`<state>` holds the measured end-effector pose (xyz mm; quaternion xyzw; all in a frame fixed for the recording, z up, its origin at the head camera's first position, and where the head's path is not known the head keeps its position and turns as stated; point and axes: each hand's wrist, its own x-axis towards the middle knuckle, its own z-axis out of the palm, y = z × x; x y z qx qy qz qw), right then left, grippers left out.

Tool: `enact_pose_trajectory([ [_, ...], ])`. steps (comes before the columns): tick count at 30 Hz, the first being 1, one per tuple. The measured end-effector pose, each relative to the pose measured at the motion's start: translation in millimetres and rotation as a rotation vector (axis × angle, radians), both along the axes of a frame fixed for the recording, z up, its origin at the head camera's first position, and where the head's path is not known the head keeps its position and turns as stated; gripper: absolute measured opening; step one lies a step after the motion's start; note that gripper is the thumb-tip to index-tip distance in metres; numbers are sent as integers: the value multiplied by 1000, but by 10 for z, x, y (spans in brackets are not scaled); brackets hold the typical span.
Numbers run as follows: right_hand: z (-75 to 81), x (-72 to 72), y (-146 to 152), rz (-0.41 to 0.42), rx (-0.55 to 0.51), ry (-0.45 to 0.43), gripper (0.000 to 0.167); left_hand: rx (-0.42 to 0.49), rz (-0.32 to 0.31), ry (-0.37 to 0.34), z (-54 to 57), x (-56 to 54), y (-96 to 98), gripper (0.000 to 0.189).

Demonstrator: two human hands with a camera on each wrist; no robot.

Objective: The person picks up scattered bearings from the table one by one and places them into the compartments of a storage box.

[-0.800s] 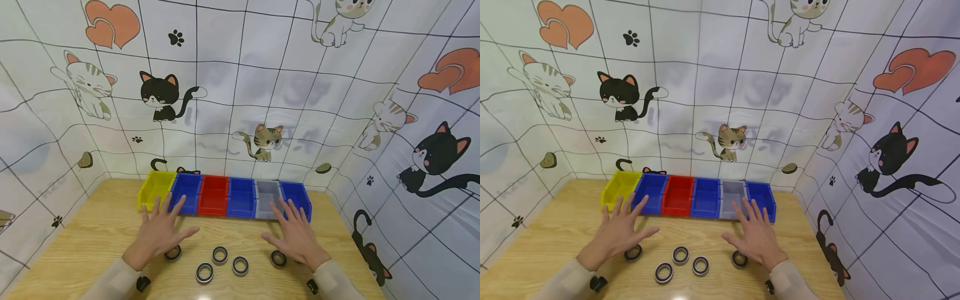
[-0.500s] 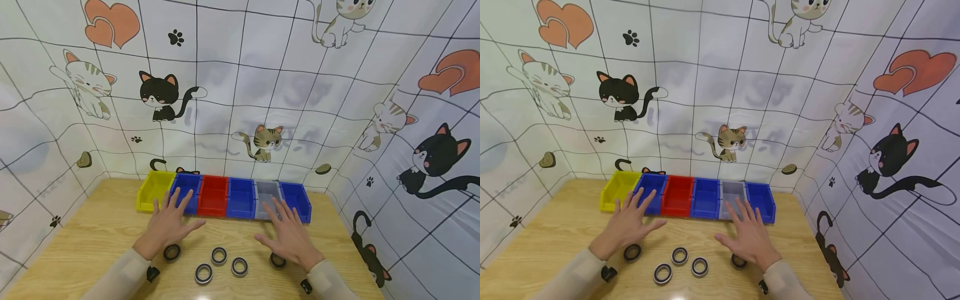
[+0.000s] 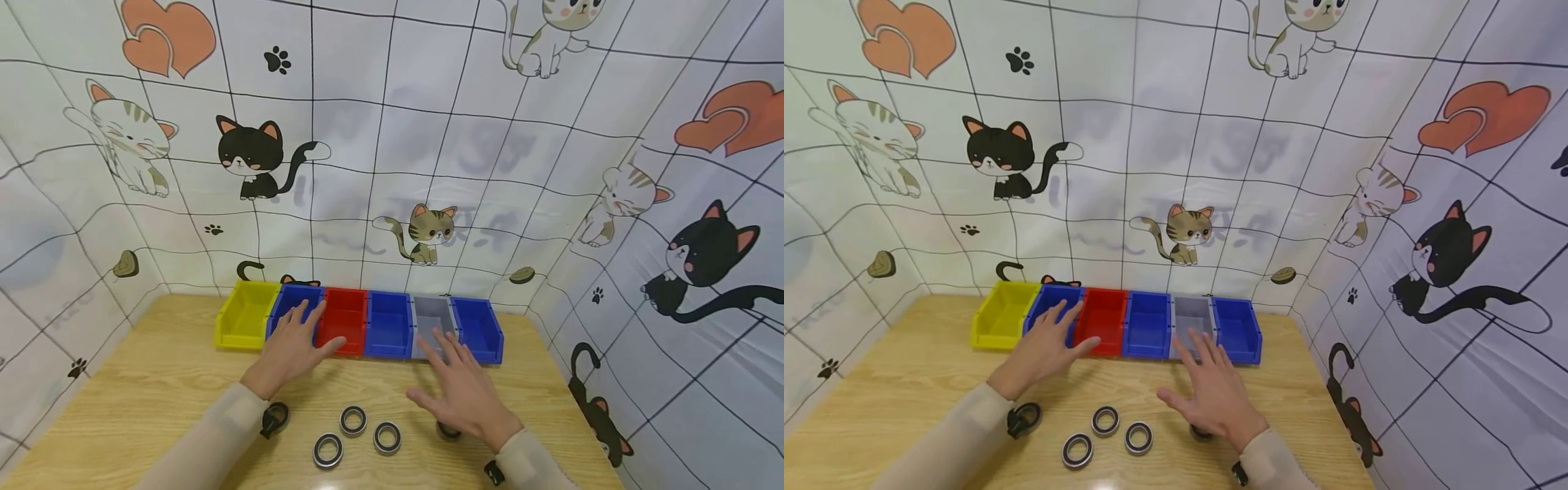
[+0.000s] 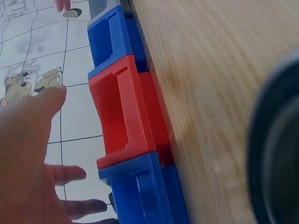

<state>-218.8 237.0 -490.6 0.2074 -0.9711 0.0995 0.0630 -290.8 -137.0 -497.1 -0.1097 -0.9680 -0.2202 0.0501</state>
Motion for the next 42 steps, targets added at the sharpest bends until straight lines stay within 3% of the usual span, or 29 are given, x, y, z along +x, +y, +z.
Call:
enact_pose_trajectory([
  [10,-32,131,-17,2,10,-43,94,137,108,-105,-43,-215,181,94],
  [18,-41,241,54,70,21,-24,86,165,121,-78,-82,-384,187,70],
  [22,-63,279,117,88,30,24,84,162,121,-57,-42,-394,164,64],
  [28,-82,330,192,85,35,51,80,176,120,-88,-22,-362,142,67],
  [32,-86,363,242,84,51,62,78,205,96,-94,-84,-371,96,70],
  [38,-45,440,349,37,22,6,76,233,45,-48,-385,-507,-26,77],
  [40,-31,463,394,17,-3,-21,75,227,34,-32,-413,-496,-45,78],
  [42,-20,482,445,7,-17,-28,72,238,28,-42,-345,-431,-41,78],
])
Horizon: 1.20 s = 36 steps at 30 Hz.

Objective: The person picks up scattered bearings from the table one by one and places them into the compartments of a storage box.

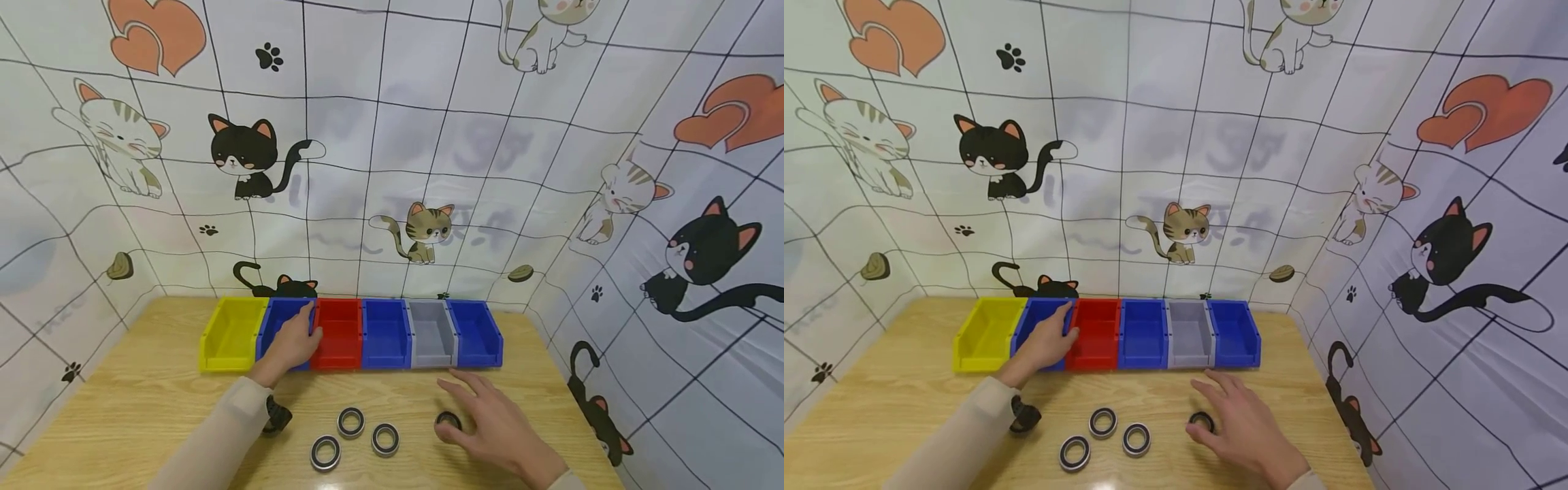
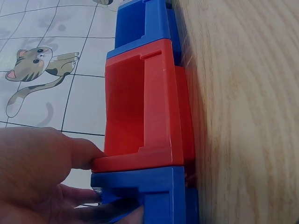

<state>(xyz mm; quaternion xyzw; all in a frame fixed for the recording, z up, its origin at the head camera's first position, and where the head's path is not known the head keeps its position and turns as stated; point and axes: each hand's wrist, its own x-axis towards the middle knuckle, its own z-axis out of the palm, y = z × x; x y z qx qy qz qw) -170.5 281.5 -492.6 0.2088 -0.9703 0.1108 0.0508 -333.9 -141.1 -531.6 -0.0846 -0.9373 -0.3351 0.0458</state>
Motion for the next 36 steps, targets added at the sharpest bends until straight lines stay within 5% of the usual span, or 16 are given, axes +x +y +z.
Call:
enact_pose_trajectory([
  [10,32,102,211,-76,19,34,67,18,-22,-72,312,400,-2,75],
  [23,-32,66,347,-205,-5,-216,62,81,-5,-135,262,544,-28,82],
  [27,-76,40,352,-177,-3,-211,61,74,7,-163,392,637,17,81],
  [36,-130,67,391,-82,-7,-104,53,109,-1,-215,368,600,-7,81],
])
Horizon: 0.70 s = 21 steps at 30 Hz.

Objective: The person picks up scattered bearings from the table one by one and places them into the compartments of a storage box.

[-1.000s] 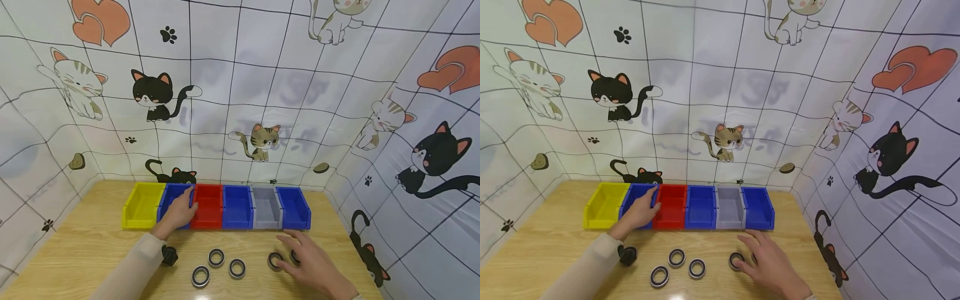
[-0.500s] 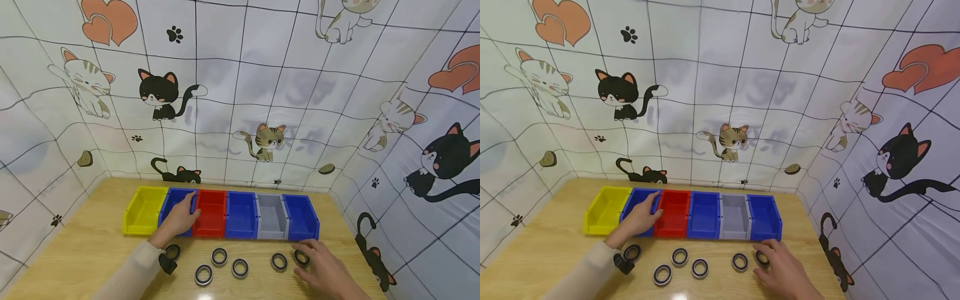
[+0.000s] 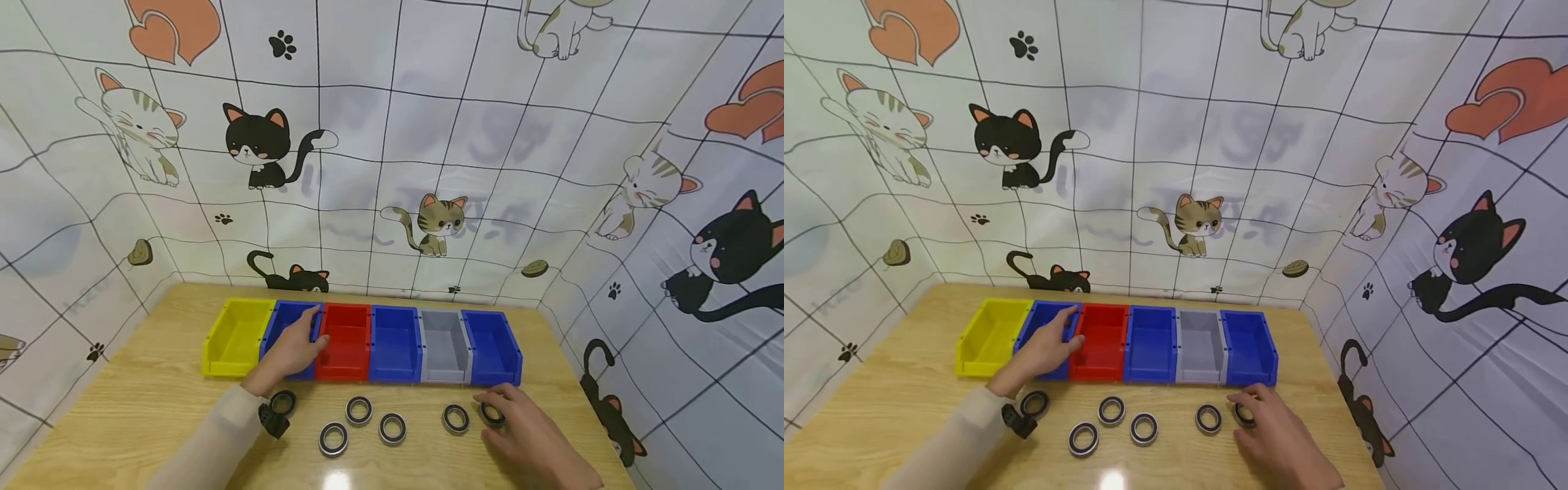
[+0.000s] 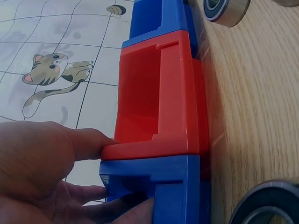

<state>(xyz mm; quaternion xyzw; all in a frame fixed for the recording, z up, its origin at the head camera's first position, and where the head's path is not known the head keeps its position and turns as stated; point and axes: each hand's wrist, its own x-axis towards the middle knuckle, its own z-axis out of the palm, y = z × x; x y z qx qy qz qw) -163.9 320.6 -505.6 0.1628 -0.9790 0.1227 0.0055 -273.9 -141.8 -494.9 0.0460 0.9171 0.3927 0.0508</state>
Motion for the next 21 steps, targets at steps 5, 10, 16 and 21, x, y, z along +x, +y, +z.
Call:
enact_pose_trajectory([
  [5,5,-27,-6,1,0,4,54,24,11,-32,9,-9,-42,82],
  [10,0,-63,14,19,-3,-9,55,58,27,-87,10,-8,-74,81],
  [16,-16,-96,36,47,-2,-12,52,83,29,-106,14,-9,-86,81],
  [21,-35,-124,25,20,-15,-40,46,77,18,-96,30,-4,-103,81],
])
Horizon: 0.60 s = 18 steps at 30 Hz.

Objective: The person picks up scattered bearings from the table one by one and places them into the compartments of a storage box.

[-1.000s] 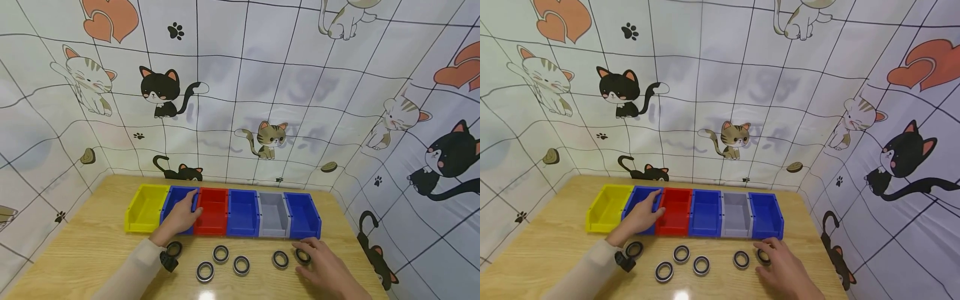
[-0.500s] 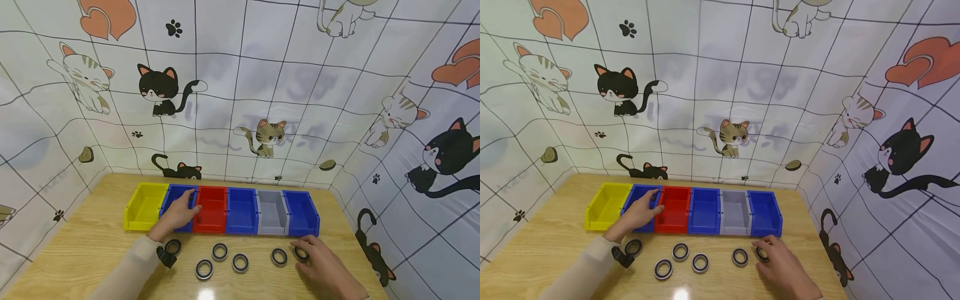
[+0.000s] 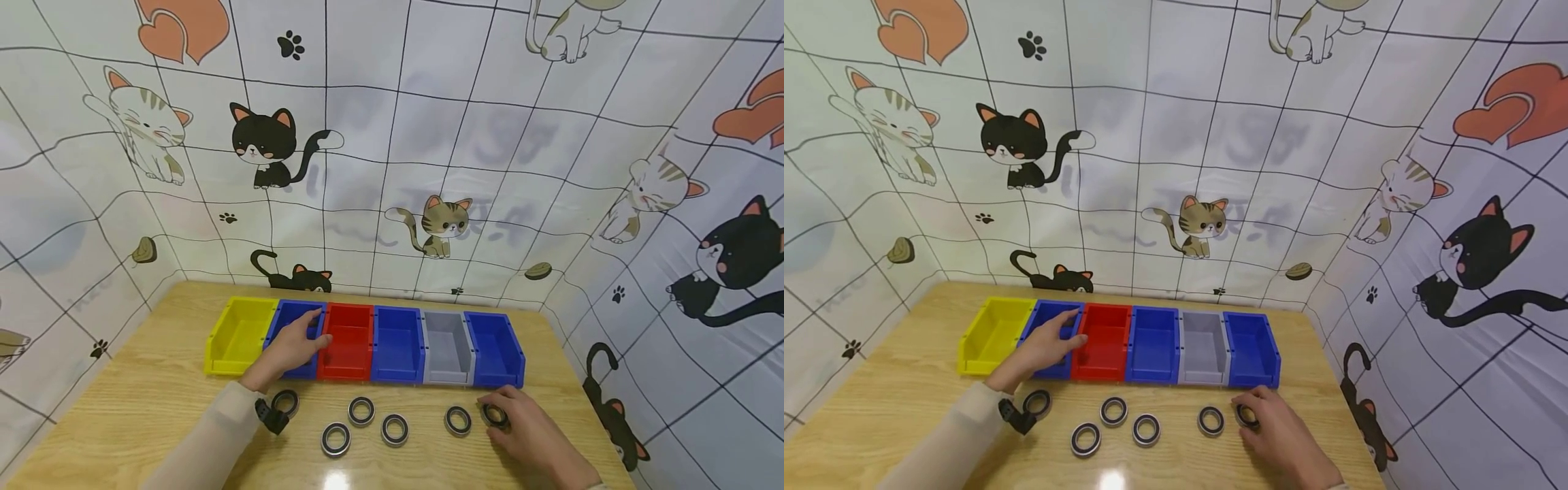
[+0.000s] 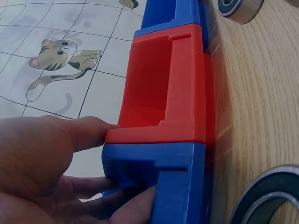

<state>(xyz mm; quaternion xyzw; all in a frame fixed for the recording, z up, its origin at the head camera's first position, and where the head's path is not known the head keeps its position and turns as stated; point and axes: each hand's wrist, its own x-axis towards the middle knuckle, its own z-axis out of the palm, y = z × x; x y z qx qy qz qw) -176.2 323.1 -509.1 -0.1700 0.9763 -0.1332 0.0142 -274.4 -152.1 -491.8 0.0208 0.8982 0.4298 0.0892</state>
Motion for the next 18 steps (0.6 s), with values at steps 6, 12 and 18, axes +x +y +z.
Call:
enact_pose_trajectory([
  [6,-26,-4,23,22,-28,23,40,6,-6,-6,11,-6,0,81],
  [12,-33,-29,39,23,-38,28,37,6,-10,8,26,-15,2,81],
  [18,-35,-45,47,41,-43,26,37,7,-7,1,12,-17,-3,81],
])
